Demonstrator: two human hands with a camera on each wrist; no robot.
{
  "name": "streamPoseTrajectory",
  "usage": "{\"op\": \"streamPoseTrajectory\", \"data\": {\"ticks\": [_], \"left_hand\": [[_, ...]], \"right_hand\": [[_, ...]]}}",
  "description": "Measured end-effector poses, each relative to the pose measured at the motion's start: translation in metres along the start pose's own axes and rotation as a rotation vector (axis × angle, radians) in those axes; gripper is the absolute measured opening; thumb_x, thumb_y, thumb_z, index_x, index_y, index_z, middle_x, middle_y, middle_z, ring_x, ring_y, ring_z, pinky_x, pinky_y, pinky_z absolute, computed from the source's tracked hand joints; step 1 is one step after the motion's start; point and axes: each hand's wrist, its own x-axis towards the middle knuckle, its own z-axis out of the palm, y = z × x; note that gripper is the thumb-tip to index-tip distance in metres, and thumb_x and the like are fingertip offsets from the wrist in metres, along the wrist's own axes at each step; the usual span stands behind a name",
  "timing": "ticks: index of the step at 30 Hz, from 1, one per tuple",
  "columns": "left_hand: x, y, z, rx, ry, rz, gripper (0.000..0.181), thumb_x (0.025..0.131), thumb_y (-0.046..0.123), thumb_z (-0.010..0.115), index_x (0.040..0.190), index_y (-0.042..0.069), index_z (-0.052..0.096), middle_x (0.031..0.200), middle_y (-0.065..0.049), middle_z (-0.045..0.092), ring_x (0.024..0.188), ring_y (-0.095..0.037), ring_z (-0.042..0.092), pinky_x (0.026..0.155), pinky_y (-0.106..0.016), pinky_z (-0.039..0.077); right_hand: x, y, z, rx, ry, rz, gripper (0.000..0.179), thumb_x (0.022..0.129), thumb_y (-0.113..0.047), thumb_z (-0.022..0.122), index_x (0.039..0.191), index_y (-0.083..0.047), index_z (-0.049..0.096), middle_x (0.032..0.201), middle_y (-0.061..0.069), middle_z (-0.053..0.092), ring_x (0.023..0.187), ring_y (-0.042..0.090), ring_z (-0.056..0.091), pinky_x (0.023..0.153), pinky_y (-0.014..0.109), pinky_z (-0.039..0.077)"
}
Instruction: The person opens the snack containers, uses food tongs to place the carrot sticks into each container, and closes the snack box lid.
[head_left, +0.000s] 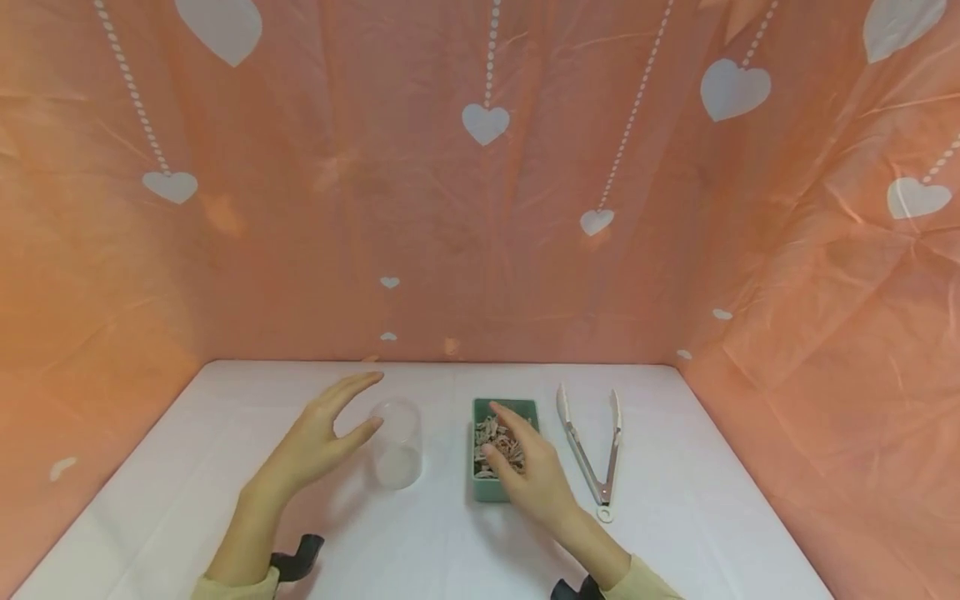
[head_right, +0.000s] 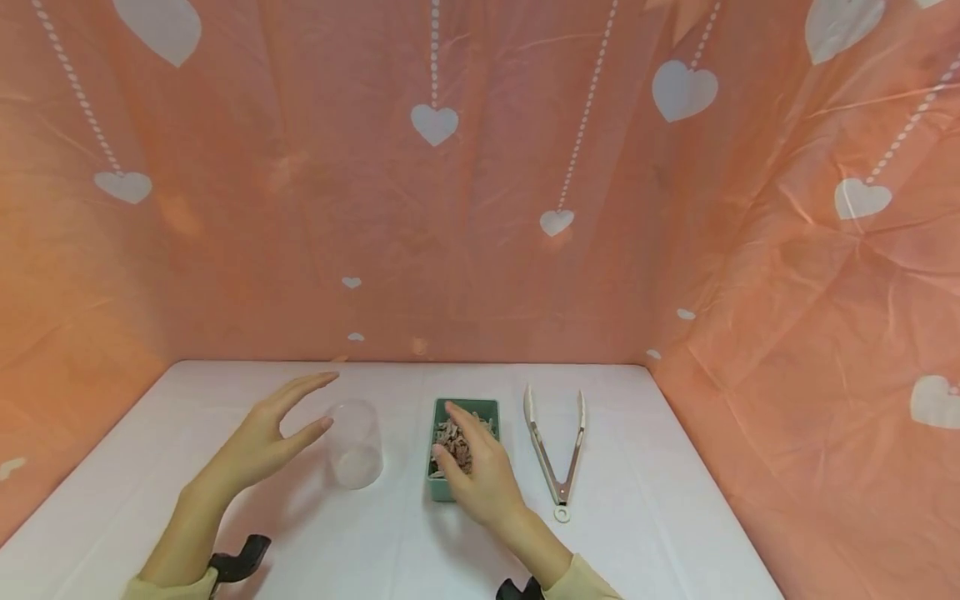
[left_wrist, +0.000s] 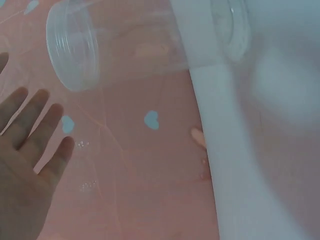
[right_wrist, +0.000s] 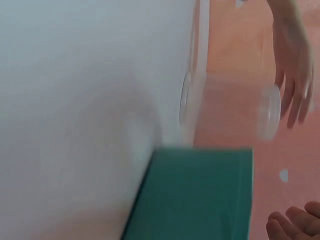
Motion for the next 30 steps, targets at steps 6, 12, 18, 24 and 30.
{"op": "streamPoseTrajectory", "data": {"ticks": [6, 12, 18, 24, 30], "left_hand": [[0.008, -0.001, 0.008, -0.036, -0.113, -0.028, 0.06, 0.099, 0.027, 0.074, 0.153, 0.017, 0.051, 0.158, -0.007, 0.048, 0.147, -0.038, 0.041, 0.114, -0.067, 0.034], [0.007, 0.0, 0.012, -0.036, -0.154, -0.032, 0.057, 0.097, 0.027, 0.075, 0.149, 0.012, 0.056, 0.157, -0.01, 0.049, 0.146, -0.041, 0.042, 0.113, -0.068, 0.035], [0.005, -0.001, 0.014, -0.039, -0.189, -0.051, 0.056, 0.097, 0.026, 0.075, 0.148, 0.011, 0.056, 0.158, -0.012, 0.048, 0.146, -0.043, 0.041, 0.111, -0.07, 0.036], [0.005, -0.004, 0.014, -0.044, -0.196, -0.042, 0.052, 0.098, 0.023, 0.073, 0.146, 0.007, 0.058, 0.156, -0.015, 0.049, 0.145, -0.044, 0.042, 0.111, -0.069, 0.035], [0.003, -0.007, 0.014, -0.04, -0.192, -0.024, 0.049, 0.099, 0.021, 0.072, 0.144, 0.006, 0.059, 0.154, -0.017, 0.051, 0.143, -0.046, 0.044, 0.111, -0.069, 0.036]], "right_hand": [[0.005, -0.016, 0.022, 0.082, -0.073, 0.104, 0.056, 0.097, -0.015, 0.071, 0.148, 0.0, 0.052, 0.139, 0.02, 0.064, 0.122, 0.035, 0.066, 0.099, 0.05, 0.055], [0.008, -0.027, 0.043, 0.176, -0.192, 0.216, 0.059, 0.102, -0.022, 0.067, 0.152, 0.0, 0.046, 0.144, 0.023, 0.059, 0.128, 0.038, 0.062, 0.105, 0.045, 0.051], [0.012, -0.035, 0.06, 0.335, -0.242, 0.304, 0.061, 0.104, -0.019, 0.064, 0.154, 0.005, 0.039, 0.153, 0.029, 0.047, 0.138, 0.044, 0.051, 0.111, 0.047, 0.045], [0.014, -0.033, 0.078, 0.446, -0.255, 0.381, 0.063, 0.105, -0.014, 0.062, 0.156, 0.008, 0.033, 0.159, 0.03, 0.039, 0.144, 0.046, 0.042, 0.114, 0.05, 0.041], [0.013, -0.03, 0.095, 0.455, -0.224, 0.423, 0.064, 0.103, -0.012, 0.065, 0.156, 0.006, 0.034, 0.159, 0.028, 0.039, 0.145, 0.045, 0.042, 0.114, 0.05, 0.04]]}}
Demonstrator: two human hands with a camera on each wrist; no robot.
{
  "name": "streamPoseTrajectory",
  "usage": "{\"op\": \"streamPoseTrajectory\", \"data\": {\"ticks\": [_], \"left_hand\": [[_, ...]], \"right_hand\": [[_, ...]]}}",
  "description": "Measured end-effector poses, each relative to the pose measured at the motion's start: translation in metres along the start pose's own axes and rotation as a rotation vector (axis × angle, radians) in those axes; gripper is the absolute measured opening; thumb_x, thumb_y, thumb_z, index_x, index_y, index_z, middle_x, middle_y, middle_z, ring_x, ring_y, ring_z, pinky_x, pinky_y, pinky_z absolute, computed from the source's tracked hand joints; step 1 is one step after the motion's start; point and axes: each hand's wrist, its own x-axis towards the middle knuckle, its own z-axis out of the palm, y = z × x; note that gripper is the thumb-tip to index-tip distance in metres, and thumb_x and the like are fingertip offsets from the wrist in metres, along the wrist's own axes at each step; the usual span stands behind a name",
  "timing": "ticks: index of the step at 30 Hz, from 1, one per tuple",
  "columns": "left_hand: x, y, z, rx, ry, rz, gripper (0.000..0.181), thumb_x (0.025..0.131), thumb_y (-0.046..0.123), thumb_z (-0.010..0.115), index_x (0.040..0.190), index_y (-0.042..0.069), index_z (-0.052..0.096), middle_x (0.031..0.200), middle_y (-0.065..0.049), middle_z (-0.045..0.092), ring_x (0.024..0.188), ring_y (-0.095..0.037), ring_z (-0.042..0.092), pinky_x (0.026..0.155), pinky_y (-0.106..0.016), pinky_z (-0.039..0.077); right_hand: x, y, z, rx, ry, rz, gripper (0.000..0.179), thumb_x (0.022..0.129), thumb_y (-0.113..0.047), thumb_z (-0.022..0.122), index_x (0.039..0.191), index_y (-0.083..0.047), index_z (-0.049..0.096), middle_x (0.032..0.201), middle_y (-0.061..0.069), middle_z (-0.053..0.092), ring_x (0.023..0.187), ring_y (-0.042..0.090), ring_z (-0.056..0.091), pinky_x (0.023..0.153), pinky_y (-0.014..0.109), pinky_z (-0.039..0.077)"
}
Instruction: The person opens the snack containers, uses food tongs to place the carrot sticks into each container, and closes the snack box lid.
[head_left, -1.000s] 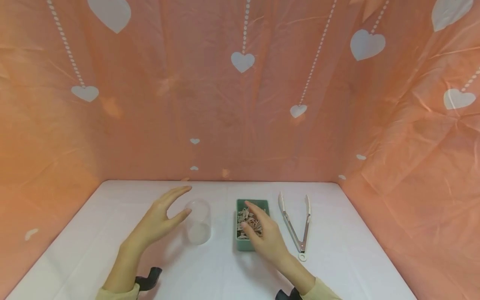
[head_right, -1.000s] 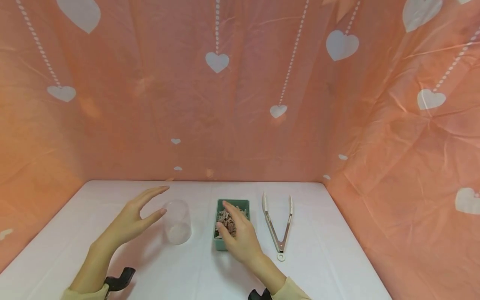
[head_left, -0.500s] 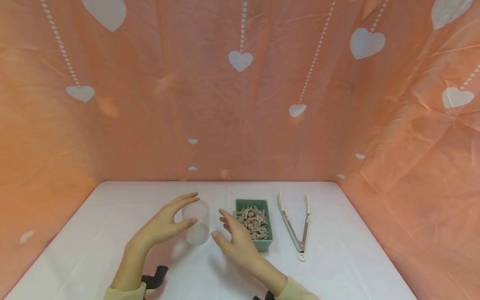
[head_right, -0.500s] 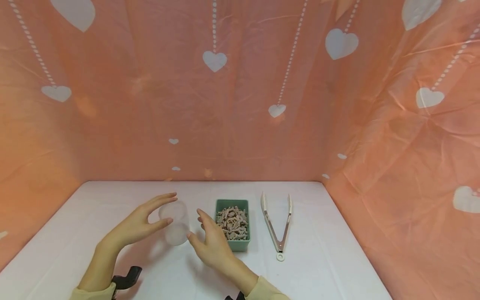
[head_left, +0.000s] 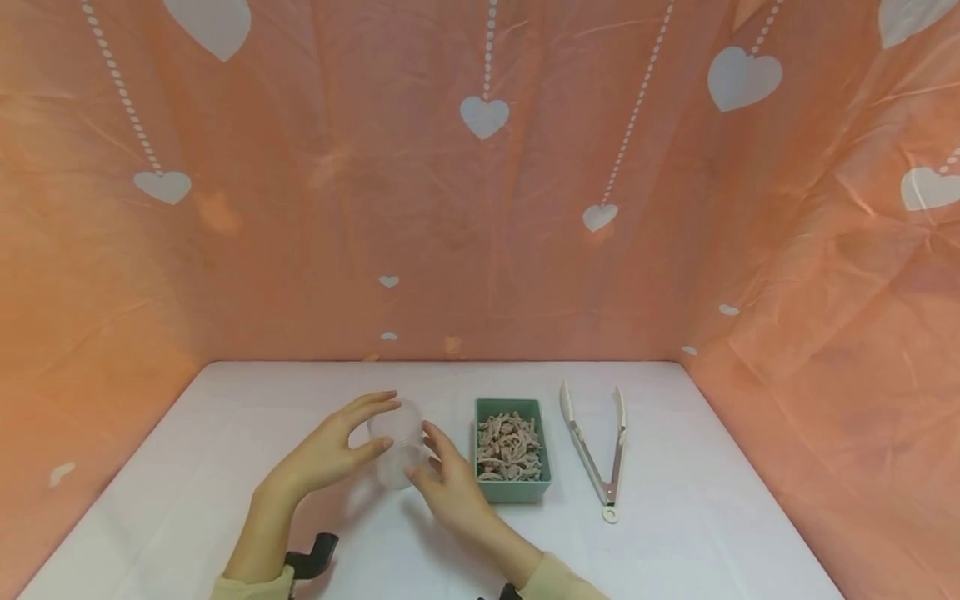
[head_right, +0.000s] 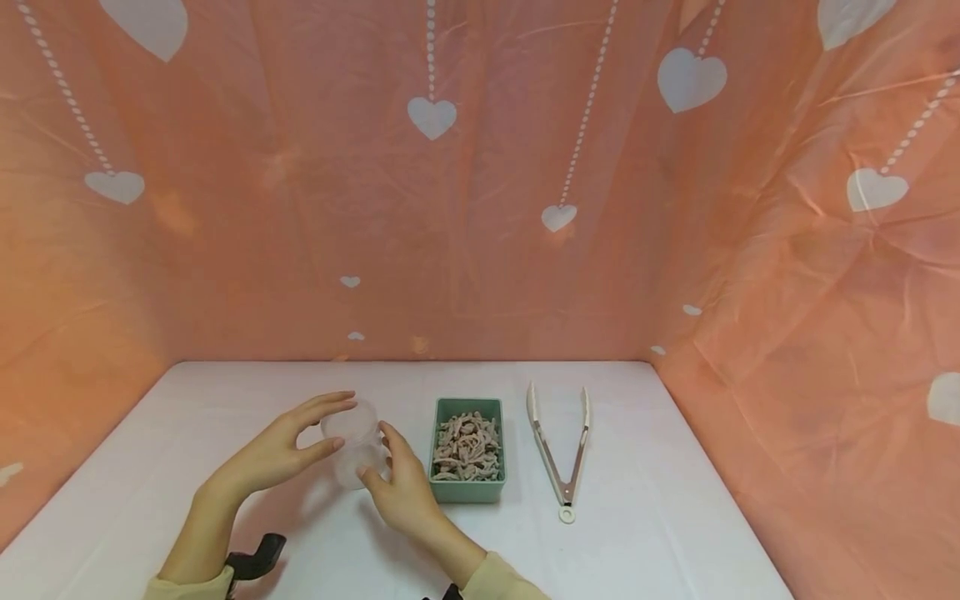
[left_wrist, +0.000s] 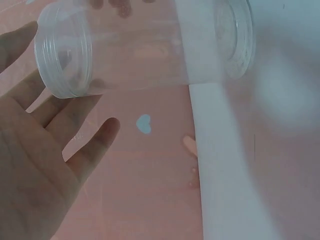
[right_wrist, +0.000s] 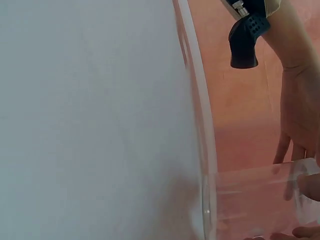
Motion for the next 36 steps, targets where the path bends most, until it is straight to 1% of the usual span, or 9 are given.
{"op": "streamPoseTrajectory", "data": {"ticks": [5, 9, 13, 16, 19, 24, 28, 33, 36], "left_hand": [[0.0, -0.001, 0.003, -0.012, 0.0, -0.003, 0.049, 0.099, 0.019, 0.072, 0.145, 0.006, 0.059, 0.154, -0.016, 0.051, 0.143, -0.046, 0.044, 0.111, -0.069, 0.036], [0.001, -0.002, 0.006, -0.034, -0.013, -0.007, 0.05, 0.099, 0.016, 0.071, 0.147, 0.006, 0.058, 0.155, -0.016, 0.05, 0.142, -0.046, 0.044, 0.11, -0.07, 0.037], [0.001, -0.004, 0.008, -0.06, -0.031, -0.005, 0.051, 0.101, 0.014, 0.068, 0.149, 0.006, 0.056, 0.157, -0.017, 0.047, 0.143, -0.048, 0.043, 0.109, -0.071, 0.037], [-0.001, -0.006, 0.007, -0.083, -0.038, -0.01, 0.051, 0.101, 0.015, 0.066, 0.15, 0.006, 0.054, 0.159, -0.017, 0.045, 0.144, -0.048, 0.042, 0.109, -0.072, 0.035], [-0.003, -0.007, 0.005, -0.088, -0.036, -0.013, 0.05, 0.102, 0.016, 0.066, 0.15, 0.008, 0.055, 0.159, -0.016, 0.046, 0.143, -0.048, 0.042, 0.108, -0.072, 0.036], [-0.007, -0.008, 0.001, -0.055, -0.023, -0.042, 0.05, 0.101, 0.019, 0.069, 0.149, 0.011, 0.057, 0.157, -0.016, 0.048, 0.144, -0.047, 0.042, 0.11, -0.071, 0.035], [-0.007, -0.005, -0.002, -0.017, -0.014, -0.079, 0.051, 0.099, 0.022, 0.072, 0.146, 0.009, 0.06, 0.156, -0.018, 0.049, 0.145, -0.048, 0.04, 0.112, -0.071, 0.033], [-0.002, 0.0, -0.003, 0.033, 0.026, -0.082, 0.053, 0.095, 0.025, 0.078, 0.141, 0.003, 0.063, 0.15, -0.02, 0.054, 0.14, -0.048, 0.046, 0.109, -0.069, 0.038], [0.002, 0.002, -0.002, 0.036, 0.052, -0.093, 0.054, 0.092, 0.027, 0.081, 0.137, 0.002, 0.065, 0.144, -0.018, 0.056, 0.133, -0.047, 0.052, 0.106, -0.068, 0.042]], "right_hand": [[0.002, 0.009, 0.005, 0.039, 0.03, 0.031, 0.065, 0.101, -0.012, 0.066, 0.157, 0.004, 0.035, 0.157, 0.028, 0.042, 0.145, 0.047, 0.041, 0.115, 0.052, 0.04], [0.004, 0.015, 0.006, 0.057, 0.032, 0.071, 0.065, 0.102, -0.015, 0.067, 0.158, 0.001, 0.036, 0.156, 0.026, 0.044, 0.146, 0.046, 0.04, 0.115, 0.051, 0.039], [0.008, 0.02, 0.006, 0.065, 0.026, 0.108, 0.068, 0.102, -0.019, 0.067, 0.159, -0.001, 0.034, 0.158, 0.025, 0.042, 0.146, 0.045, 0.04, 0.115, 0.052, 0.039], [0.011, 0.024, 0.008, 0.067, 0.012, 0.111, 0.071, 0.102, -0.022, 0.067, 0.16, -0.001, 0.033, 0.16, 0.025, 0.039, 0.146, 0.046, 0.04, 0.115, 0.054, 0.039], [0.013, 0.025, 0.01, 0.066, 0.001, 0.095, 0.071, 0.101, -0.022, 0.068, 0.16, 0.0, 0.033, 0.16, 0.025, 0.039, 0.145, 0.047, 0.04, 0.115, 0.055, 0.039], [0.014, 0.024, 0.013, 0.071, 0.001, 0.096, 0.069, 0.101, -0.022, 0.069, 0.157, 0.0, 0.037, 0.159, 0.023, 0.043, 0.146, 0.045, 0.04, 0.116, 0.056, 0.037], [0.014, 0.022, 0.014, 0.058, 0.0, 0.102, 0.065, 0.1, -0.021, 0.07, 0.154, 0.0, 0.04, 0.157, 0.022, 0.045, 0.145, 0.044, 0.042, 0.116, 0.056, 0.037], [0.017, 0.02, 0.012, 0.032, 0.0, 0.093, 0.063, 0.1, -0.019, 0.07, 0.153, 0.0, 0.041, 0.156, 0.023, 0.046, 0.144, 0.043, 0.043, 0.116, 0.054, 0.038], [0.02, 0.021, 0.01, 0.043, 0.002, 0.093, 0.062, 0.1, -0.017, 0.07, 0.152, 0.001, 0.041, 0.156, 0.024, 0.046, 0.144, 0.043, 0.043, 0.116, 0.053, 0.038]]}}
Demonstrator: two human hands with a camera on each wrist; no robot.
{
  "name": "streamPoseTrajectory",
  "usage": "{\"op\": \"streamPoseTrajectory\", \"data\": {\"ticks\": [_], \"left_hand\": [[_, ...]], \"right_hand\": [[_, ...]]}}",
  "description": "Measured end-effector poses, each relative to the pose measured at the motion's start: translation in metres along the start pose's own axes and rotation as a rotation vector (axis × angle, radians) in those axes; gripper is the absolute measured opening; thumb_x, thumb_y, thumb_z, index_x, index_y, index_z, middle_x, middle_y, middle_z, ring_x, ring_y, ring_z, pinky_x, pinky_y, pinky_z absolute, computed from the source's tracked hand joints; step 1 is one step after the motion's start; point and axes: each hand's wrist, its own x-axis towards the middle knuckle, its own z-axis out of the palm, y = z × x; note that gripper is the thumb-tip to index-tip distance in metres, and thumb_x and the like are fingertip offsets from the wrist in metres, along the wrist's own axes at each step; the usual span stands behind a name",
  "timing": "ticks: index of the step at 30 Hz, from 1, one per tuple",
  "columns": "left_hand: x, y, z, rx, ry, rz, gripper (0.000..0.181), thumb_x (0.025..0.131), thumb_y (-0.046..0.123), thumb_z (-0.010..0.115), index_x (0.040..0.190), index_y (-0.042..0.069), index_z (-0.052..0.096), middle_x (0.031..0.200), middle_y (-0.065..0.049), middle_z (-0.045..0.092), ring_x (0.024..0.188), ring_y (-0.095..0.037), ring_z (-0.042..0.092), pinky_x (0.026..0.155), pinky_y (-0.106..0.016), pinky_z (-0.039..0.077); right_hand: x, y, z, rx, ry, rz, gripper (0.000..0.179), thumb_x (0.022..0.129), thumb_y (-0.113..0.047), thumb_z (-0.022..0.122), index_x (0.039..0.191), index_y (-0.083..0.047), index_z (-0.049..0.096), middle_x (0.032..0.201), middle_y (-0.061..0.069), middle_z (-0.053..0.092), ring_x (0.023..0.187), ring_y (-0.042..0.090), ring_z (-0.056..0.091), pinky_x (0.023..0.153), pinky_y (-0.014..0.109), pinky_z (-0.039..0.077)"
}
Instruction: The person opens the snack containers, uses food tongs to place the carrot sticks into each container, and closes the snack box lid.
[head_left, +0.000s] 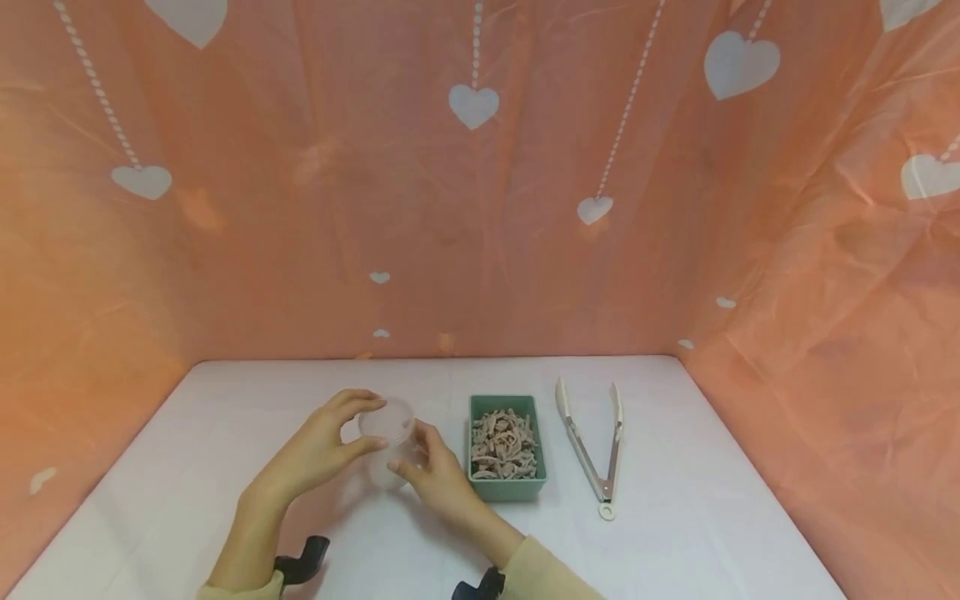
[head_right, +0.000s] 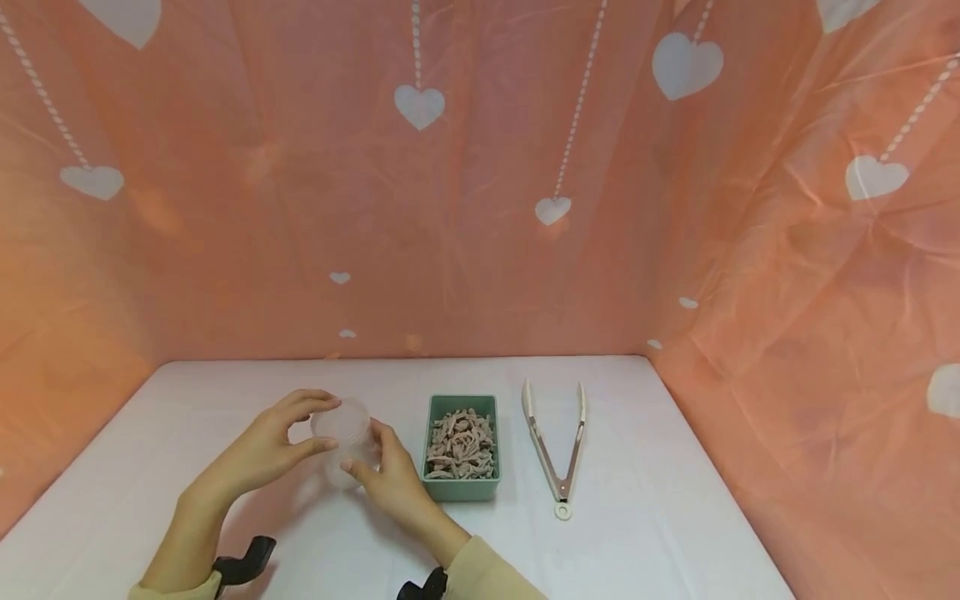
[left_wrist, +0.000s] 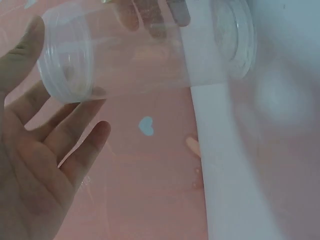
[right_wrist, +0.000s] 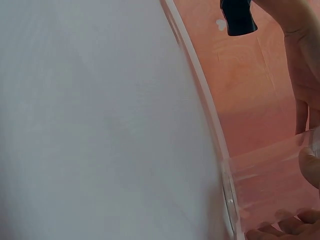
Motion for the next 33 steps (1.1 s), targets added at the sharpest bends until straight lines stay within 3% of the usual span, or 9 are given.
{"op": "streamPoseTrajectory", "data": {"ticks": [4, 10, 15, 27, 33], "left_hand": [[0.0004, 0.0004, 0.001, -0.032, 0.002, 0.004, 0.055, 0.093, 0.028, 0.081, 0.137, 0.002, 0.063, 0.143, -0.017, 0.054, 0.126, -0.044, 0.057, 0.101, -0.064, 0.048], [-0.0032, -0.0007, -0.0033, -0.082, -0.063, 0.086, 0.046, 0.101, 0.015, 0.069, 0.145, 0.004, 0.058, 0.155, -0.018, 0.046, 0.139, -0.045, 0.047, 0.105, -0.064, 0.045], [-0.0063, 0.0, -0.0076, -0.125, -0.101, 0.057, 0.045, 0.102, 0.012, 0.064, 0.146, 0.004, 0.057, 0.157, -0.018, 0.046, 0.136, -0.05, 0.048, 0.104, -0.072, 0.04], [-0.0069, -0.0011, -0.0037, -0.063, -0.062, 0.052, 0.047, 0.1, 0.015, 0.071, 0.143, 0.005, 0.06, 0.151, -0.015, 0.051, 0.135, -0.043, 0.051, 0.104, -0.064, 0.046], [-0.0045, 0.0024, 0.001, -0.045, -0.011, -0.007, 0.049, 0.096, 0.019, 0.077, 0.14, 0.005, 0.062, 0.145, -0.016, 0.051, 0.127, -0.04, 0.056, 0.101, -0.061, 0.049]], "right_hand": [[0.0019, 0.0007, -0.0014, 0.015, -0.011, 0.002, 0.062, 0.101, -0.018, 0.07, 0.152, 0.002, 0.041, 0.156, 0.024, 0.046, 0.145, 0.042, 0.043, 0.117, 0.051, 0.038], [0.0016, 0.0001, -0.0029, 0.01, -0.019, -0.007, 0.062, 0.101, -0.018, 0.07, 0.151, 0.003, 0.041, 0.154, 0.026, 0.046, 0.144, 0.043, 0.044, 0.117, 0.052, 0.038], [0.0021, 0.0018, -0.0022, 0.02, -0.026, -0.004, 0.061, 0.1, -0.016, 0.07, 0.151, 0.004, 0.041, 0.154, 0.027, 0.046, 0.143, 0.045, 0.044, 0.116, 0.053, 0.038], [-0.0005, 0.0008, -0.001, -0.004, -0.015, 0.023, 0.062, 0.1, -0.019, 0.071, 0.151, 0.001, 0.042, 0.155, 0.023, 0.047, 0.144, 0.043, 0.044, 0.116, 0.052, 0.038], [-0.0011, -0.0009, -0.0021, 0.015, -0.015, 0.021, 0.062, 0.101, -0.017, 0.069, 0.152, 0.001, 0.041, 0.156, 0.024, 0.046, 0.144, 0.044, 0.043, 0.117, 0.054, 0.037]]}}
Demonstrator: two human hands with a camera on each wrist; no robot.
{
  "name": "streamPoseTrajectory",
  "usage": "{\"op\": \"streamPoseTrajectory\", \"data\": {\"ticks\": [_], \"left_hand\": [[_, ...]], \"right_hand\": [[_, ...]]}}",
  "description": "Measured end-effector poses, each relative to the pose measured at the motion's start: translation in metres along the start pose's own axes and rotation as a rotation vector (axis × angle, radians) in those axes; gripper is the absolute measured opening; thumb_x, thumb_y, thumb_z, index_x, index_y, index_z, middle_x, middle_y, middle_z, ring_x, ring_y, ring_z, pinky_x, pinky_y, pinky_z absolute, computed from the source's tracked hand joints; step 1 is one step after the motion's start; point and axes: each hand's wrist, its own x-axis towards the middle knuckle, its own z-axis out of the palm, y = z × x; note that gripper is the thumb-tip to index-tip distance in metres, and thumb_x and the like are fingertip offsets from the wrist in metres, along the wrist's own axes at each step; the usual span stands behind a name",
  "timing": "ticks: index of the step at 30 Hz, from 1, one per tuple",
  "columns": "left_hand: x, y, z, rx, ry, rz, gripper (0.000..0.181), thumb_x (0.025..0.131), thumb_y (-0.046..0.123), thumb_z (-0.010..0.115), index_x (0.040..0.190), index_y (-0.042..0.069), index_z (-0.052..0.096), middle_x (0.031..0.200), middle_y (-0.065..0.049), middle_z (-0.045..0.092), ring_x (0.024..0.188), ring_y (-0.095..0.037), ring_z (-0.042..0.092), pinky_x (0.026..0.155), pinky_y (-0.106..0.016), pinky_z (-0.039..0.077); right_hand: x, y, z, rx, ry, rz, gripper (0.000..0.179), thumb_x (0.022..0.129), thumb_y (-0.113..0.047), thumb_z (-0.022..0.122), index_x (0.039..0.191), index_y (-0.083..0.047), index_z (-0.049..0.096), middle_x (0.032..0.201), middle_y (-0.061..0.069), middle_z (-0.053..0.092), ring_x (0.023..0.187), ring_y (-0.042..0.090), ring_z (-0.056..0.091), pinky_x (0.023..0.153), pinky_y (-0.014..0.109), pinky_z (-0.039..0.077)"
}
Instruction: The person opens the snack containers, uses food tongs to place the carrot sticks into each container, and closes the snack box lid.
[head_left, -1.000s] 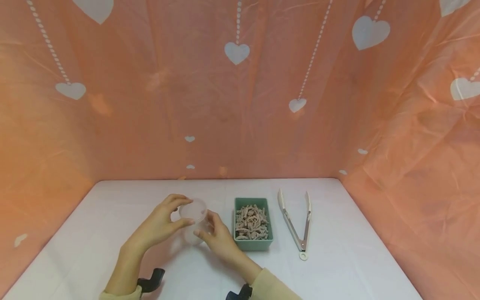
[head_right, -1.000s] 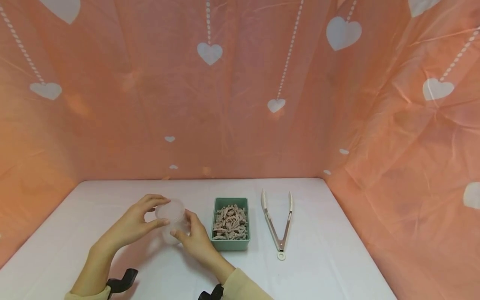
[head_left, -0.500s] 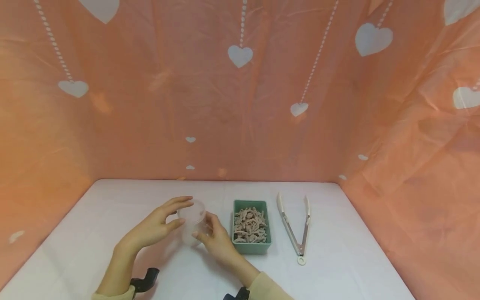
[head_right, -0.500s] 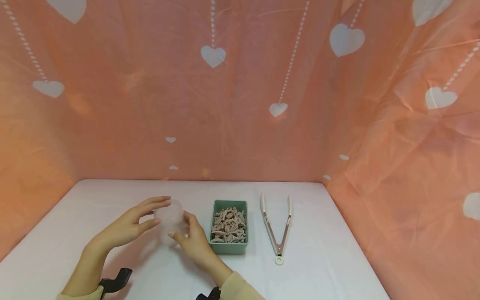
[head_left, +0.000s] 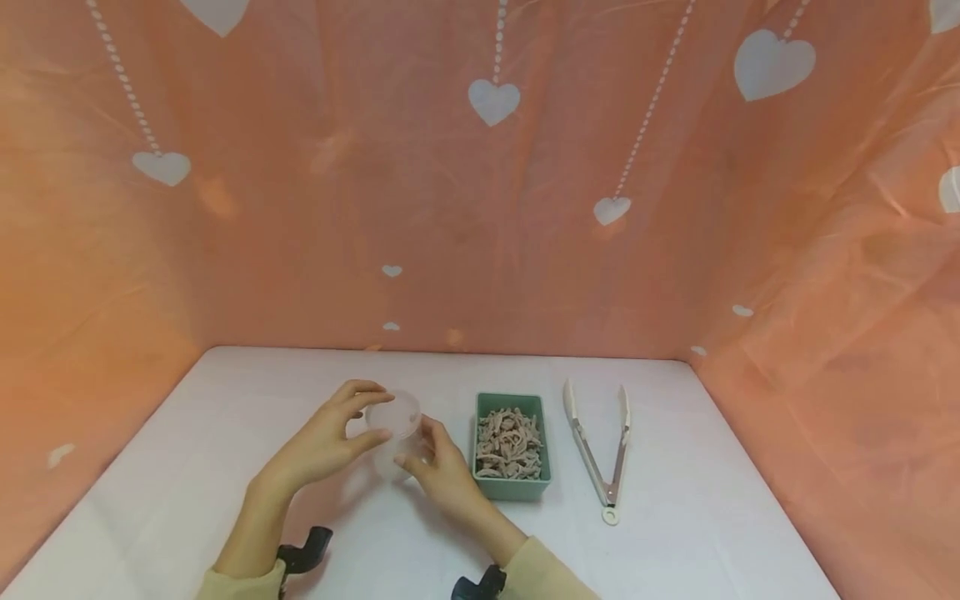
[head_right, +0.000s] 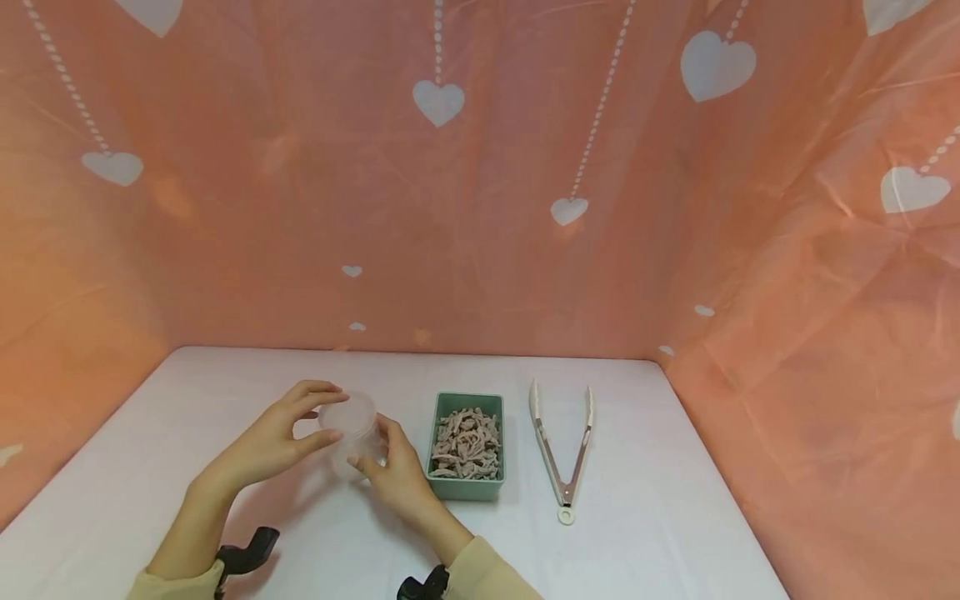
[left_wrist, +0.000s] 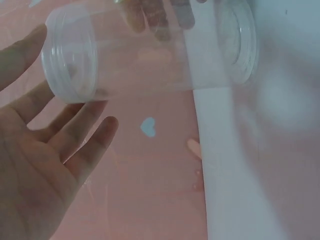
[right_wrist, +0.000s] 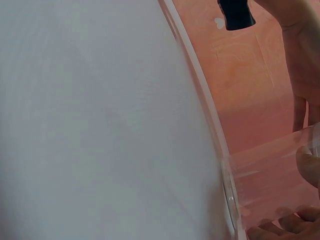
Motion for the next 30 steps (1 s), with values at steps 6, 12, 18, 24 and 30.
{"op": "streamPoseTrajectory", "data": {"ticks": [6, 12, 18, 24, 30], "left_hand": [[0.0013, 0.0035, 0.0041, -0.007, 0.022, -0.084, 0.055, 0.095, 0.029, 0.078, 0.141, 0.005, 0.06, 0.139, -0.017, 0.046, 0.121, -0.043, 0.056, 0.098, -0.063, 0.049], [0.0005, 0.0021, 0.0069, -0.02, 0.008, -0.01, 0.053, 0.097, 0.028, 0.076, 0.143, 0.009, 0.059, 0.15, -0.015, 0.041, 0.133, -0.045, 0.048, 0.103, -0.067, 0.043], [0.0008, -0.0015, 0.0064, -0.03, -0.043, 0.114, 0.052, 0.097, 0.016, 0.074, 0.146, 0.011, 0.058, 0.157, -0.015, 0.042, 0.144, -0.045, 0.039, 0.108, -0.072, 0.036], [0.0013, -0.0035, 0.0059, -0.021, -0.046, 0.13, 0.052, 0.097, 0.013, 0.073, 0.146, 0.009, 0.058, 0.155, -0.016, 0.045, 0.142, -0.045, 0.042, 0.108, -0.07, 0.037], [0.001, -0.0036, 0.0072, -0.025, -0.013, 0.085, 0.052, 0.095, 0.02, 0.078, 0.143, 0.011, 0.061, 0.149, -0.015, 0.048, 0.139, -0.044, 0.046, 0.107, -0.069, 0.039]], "right_hand": [[0.0004, 0.0029, -0.0004, -0.001, -0.018, -0.006, 0.063, 0.101, -0.019, 0.069, 0.153, 0.003, 0.04, 0.157, 0.025, 0.044, 0.145, 0.045, 0.042, 0.117, 0.054, 0.037], [-0.0004, 0.0042, -0.0006, 0.008, -0.013, -0.01, 0.064, 0.101, -0.019, 0.069, 0.154, 0.001, 0.04, 0.157, 0.023, 0.044, 0.145, 0.043, 0.042, 0.117, 0.053, 0.037], [0.0003, 0.0032, -0.0018, 0.009, -0.013, -0.028, 0.062, 0.101, -0.016, 0.069, 0.154, 0.0, 0.04, 0.157, 0.021, 0.045, 0.146, 0.041, 0.042, 0.117, 0.052, 0.037], [-0.0004, 0.0026, -0.002, 0.0, -0.012, -0.027, 0.062, 0.101, -0.016, 0.069, 0.154, 0.0, 0.04, 0.157, 0.021, 0.046, 0.146, 0.041, 0.042, 0.117, 0.052, 0.038], [-0.0008, 0.0026, -0.002, 0.007, -0.018, -0.027, 0.062, 0.101, -0.016, 0.069, 0.154, 0.0, 0.04, 0.157, 0.021, 0.045, 0.146, 0.041, 0.041, 0.117, 0.052, 0.037]]}}
